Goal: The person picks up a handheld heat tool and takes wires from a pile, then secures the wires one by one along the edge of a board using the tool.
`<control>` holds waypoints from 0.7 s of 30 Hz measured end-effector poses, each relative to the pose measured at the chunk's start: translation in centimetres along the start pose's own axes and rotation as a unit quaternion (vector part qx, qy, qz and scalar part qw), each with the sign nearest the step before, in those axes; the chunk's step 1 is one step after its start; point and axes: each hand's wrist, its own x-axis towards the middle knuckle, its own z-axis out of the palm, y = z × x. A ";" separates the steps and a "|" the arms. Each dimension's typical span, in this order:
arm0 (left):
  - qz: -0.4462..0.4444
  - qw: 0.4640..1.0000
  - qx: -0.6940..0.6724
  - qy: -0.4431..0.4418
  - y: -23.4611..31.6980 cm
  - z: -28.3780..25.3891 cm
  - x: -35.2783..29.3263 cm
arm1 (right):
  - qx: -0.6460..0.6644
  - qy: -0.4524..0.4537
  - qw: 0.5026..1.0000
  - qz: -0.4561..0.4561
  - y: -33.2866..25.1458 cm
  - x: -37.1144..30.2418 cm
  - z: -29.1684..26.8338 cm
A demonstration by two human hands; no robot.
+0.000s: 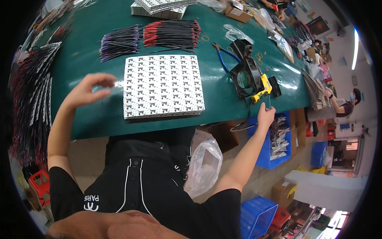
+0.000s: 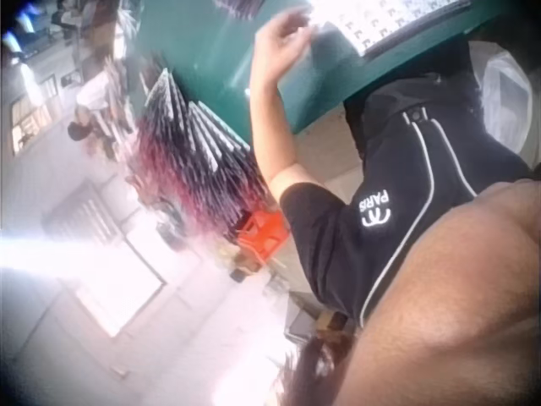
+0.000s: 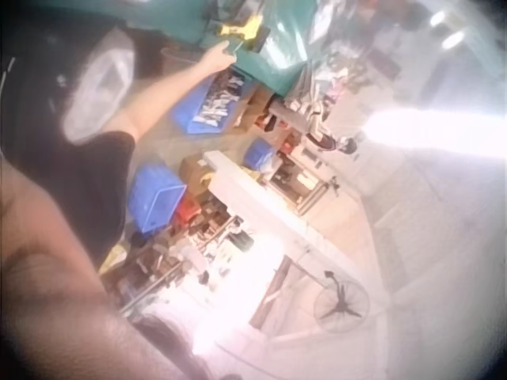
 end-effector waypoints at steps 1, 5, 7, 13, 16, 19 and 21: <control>-0.027 0.999 -0.031 0.015 -0.5 -0.3 1.3 | -0.040 -0.017 0.999 0.024 1.6 1.7 1.0; -0.096 0.991 0.026 0.085 -3.5 -2.4 3.0 | 0.171 -0.193 0.951 0.168 0.2 4.4 3.5; -0.064 0.987 0.047 0.143 -5.2 -2.6 4.9 | 0.215 -0.173 0.944 0.181 1.7 5.8 3.5; -0.038 0.970 0.132 0.200 -6.5 -3.8 8.6 | 0.041 -0.149 0.980 0.123 -1.5 6.0 4.1; 0.005 0.971 0.154 0.181 -6.0 -3.0 11.9 | 0.042 -0.123 0.977 0.169 -0.5 7.4 4.0; 0.036 0.975 0.149 0.163 -5.3 -1.9 15.5 | 0.428 -0.192 0.837 0.280 0.2 7.6 3.5; 0.046 0.973 0.179 0.141 -4.2 -0.4 18.7 | 0.465 -0.184 0.815 0.292 0.9 6.8 2.7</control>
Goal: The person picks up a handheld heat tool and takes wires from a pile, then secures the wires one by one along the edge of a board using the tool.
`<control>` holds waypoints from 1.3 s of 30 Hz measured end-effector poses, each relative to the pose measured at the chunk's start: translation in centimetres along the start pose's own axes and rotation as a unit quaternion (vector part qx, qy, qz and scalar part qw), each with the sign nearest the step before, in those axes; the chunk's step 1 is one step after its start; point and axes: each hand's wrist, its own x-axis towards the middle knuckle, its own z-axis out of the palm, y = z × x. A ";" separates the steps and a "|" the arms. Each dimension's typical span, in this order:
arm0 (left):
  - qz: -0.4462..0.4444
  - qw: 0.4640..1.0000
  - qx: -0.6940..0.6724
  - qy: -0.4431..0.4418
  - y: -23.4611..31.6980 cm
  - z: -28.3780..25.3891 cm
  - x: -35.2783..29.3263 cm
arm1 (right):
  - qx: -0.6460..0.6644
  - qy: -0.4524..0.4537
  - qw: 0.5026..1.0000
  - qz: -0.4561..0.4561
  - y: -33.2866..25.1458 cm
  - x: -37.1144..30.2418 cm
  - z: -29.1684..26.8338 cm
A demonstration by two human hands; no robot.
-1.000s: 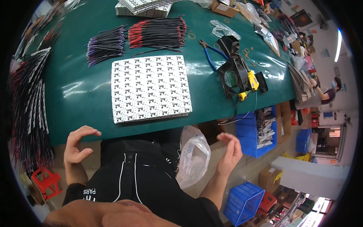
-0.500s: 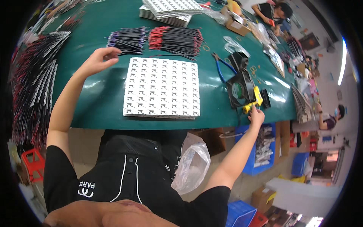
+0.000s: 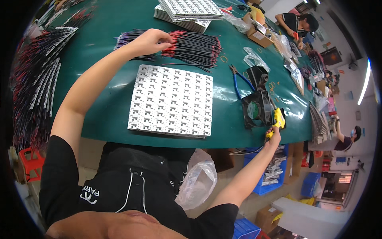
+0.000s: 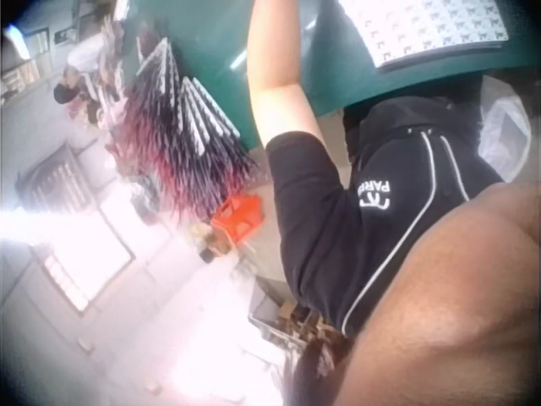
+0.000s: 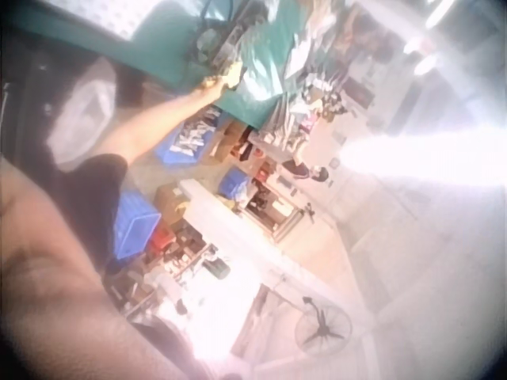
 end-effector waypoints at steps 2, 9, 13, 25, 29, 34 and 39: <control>0.012 1.000 0.001 -0.006 1.0 1.8 2.3 | 0.127 0.050 0.986 -0.097 0.3 -1.5 -0.5; 0.037 0.994 0.098 -0.028 2.4 8.2 8.6 | 0.306 0.034 0.925 -0.224 -0.5 -13.7 0.6; 0.030 0.979 0.200 -0.032 2.8 9.9 10.1 | 0.450 -0.120 0.865 -0.188 2.3 -18.1 0.4; -0.016 0.999 0.022 0.024 1.2 7.6 11.1 | 0.334 -0.181 0.893 -0.239 4.4 -22.2 0.7; -0.039 0.979 -0.192 0.055 -0.4 7.8 11.3 | 0.329 -0.113 0.908 -0.233 3.1 -24.3 3.3; -0.049 0.958 -0.277 0.050 1.0 7.4 11.8 | 0.341 -0.190 0.890 -0.238 4.4 -24.1 2.0; 0.054 0.943 -0.254 0.210 1.3 6.5 12.2 | 0.320 -0.217 0.886 -0.258 3.0 -26.4 4.3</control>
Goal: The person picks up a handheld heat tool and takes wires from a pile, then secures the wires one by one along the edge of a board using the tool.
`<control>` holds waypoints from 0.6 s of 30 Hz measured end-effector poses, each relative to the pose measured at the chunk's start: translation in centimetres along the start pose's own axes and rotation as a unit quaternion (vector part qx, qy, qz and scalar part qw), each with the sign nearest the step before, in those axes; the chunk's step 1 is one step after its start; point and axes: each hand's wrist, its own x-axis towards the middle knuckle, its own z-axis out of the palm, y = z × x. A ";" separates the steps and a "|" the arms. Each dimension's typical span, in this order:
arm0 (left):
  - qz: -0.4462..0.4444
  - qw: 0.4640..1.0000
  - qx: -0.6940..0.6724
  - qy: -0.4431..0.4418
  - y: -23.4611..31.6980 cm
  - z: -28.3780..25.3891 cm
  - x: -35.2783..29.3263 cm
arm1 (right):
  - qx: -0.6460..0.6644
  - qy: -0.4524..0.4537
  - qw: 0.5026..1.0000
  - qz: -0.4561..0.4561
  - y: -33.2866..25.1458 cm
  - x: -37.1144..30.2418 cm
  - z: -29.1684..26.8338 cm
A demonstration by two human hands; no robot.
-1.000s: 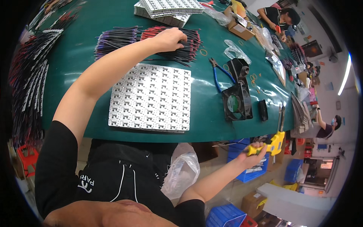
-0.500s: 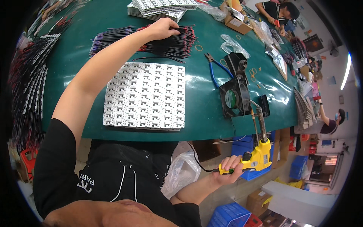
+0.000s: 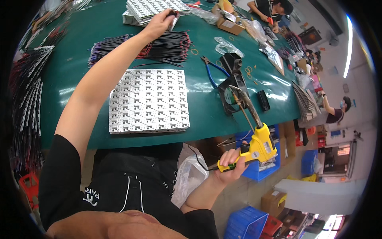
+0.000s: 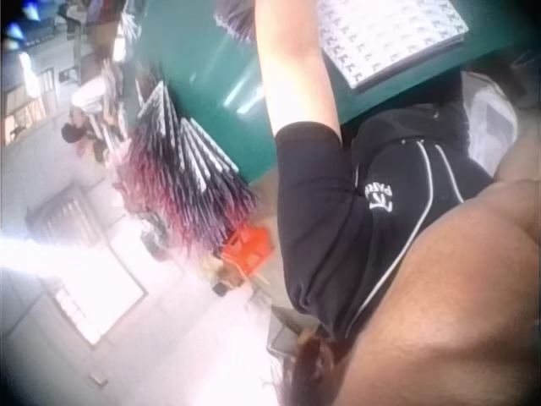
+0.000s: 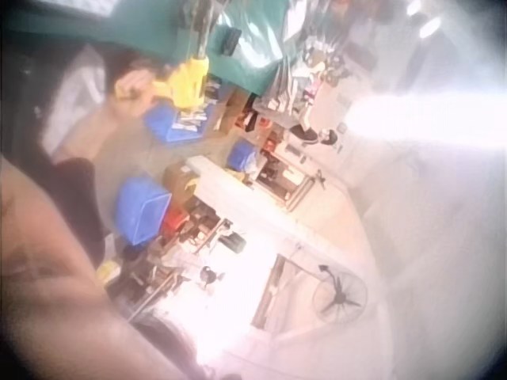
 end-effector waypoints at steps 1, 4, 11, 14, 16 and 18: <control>0.021 0.999 0.019 0.021 1.3 -0.3 0.6 | -0.003 0.003 1.000 -0.005 -0.2 -0.3 0.0; -0.006 0.996 -0.068 0.060 4.4 -1.6 2.7 | -0.021 -0.001 1.000 0.000 -0.2 -0.8 0.4; -0.003 0.957 -0.287 0.046 16.4 -10.7 -1.5 | 0.009 -0.003 1.000 0.019 0.4 -1.2 1.0; -0.033 0.973 -0.226 -0.002 15.8 -15.2 -5.9 | 0.024 0.006 0.999 0.030 1.2 -0.7 2.5; -0.027 0.995 0.019 -0.094 13.5 -16.8 -9.2 | 0.013 -0.056 0.993 0.107 2.0 -0.1 3.9; -0.112 0.984 0.013 -0.136 11.2 -17.2 -12.4 | 0.006 -0.070 0.987 0.144 3.2 0.3 5.1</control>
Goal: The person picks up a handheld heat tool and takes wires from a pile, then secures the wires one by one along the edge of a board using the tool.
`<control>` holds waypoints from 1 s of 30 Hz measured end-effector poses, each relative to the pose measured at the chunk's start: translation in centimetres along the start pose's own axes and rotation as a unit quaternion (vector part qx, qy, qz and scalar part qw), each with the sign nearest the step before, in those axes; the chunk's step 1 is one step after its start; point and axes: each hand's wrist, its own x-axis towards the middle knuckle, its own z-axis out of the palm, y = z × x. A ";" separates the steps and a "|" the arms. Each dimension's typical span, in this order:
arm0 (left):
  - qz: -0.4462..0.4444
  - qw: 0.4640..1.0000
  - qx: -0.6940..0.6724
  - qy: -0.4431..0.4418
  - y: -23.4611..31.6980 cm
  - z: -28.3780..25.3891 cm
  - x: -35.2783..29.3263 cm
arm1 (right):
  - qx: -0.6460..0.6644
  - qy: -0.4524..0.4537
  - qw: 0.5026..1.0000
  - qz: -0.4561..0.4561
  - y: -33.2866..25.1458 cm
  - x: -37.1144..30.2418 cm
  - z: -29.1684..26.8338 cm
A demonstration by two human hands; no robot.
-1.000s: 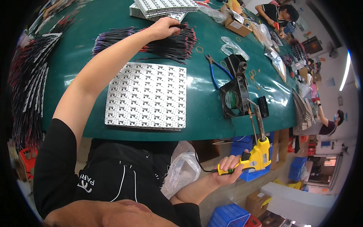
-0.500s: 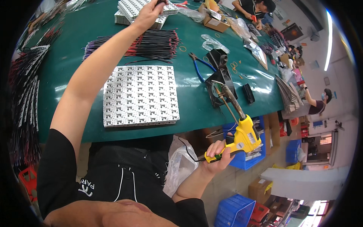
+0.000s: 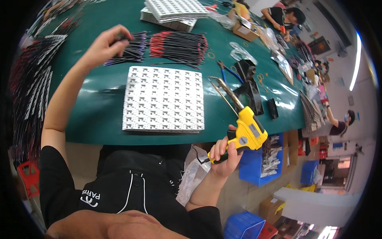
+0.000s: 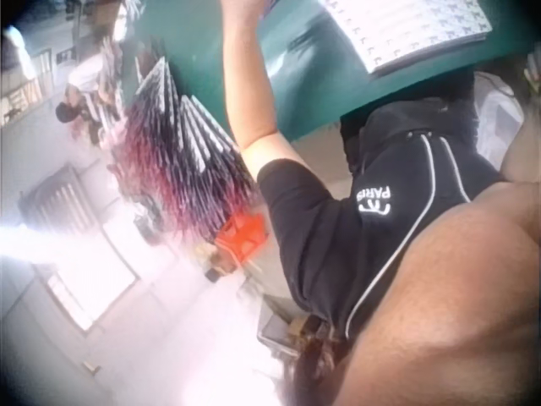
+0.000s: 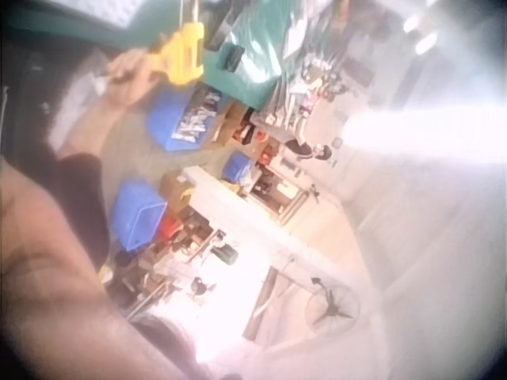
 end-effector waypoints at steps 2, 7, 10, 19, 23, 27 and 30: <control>-0.045 0.997 0.053 -0.042 -1.4 -0.6 -1.4 | -0.015 -0.008 0.999 0.038 1.0 0.7 1.6; -0.084 0.994 0.058 -0.043 -2.0 -1.8 -1.5 | -0.037 -0.068 0.994 0.081 3.1 1.5 5.8; -0.081 0.996 -0.010 -0.046 -4.4 -2.1 -1.9 | -0.076 -0.079 0.989 0.103 4.8 1.8 7.8; -0.064 0.997 -0.029 0.016 -7.2 -1.6 -3.5 | -0.129 -0.108 0.980 0.103 8.7 1.8 10.2; -0.088 0.994 0.035 0.049 -6.8 -1.1 -3.5 | -0.129 -0.110 0.980 0.101 9.4 2.1 10.5; -0.135 0.989 0.062 0.021 -5.7 -0.7 -3.5 | -0.227 -0.117 0.963 0.086 9.9 2.0 10.8; -0.139 0.987 0.085 0.011 -5.7 -0.3 -3.5 | -0.265 -0.123 0.951 0.097 10.5 1.8 10.7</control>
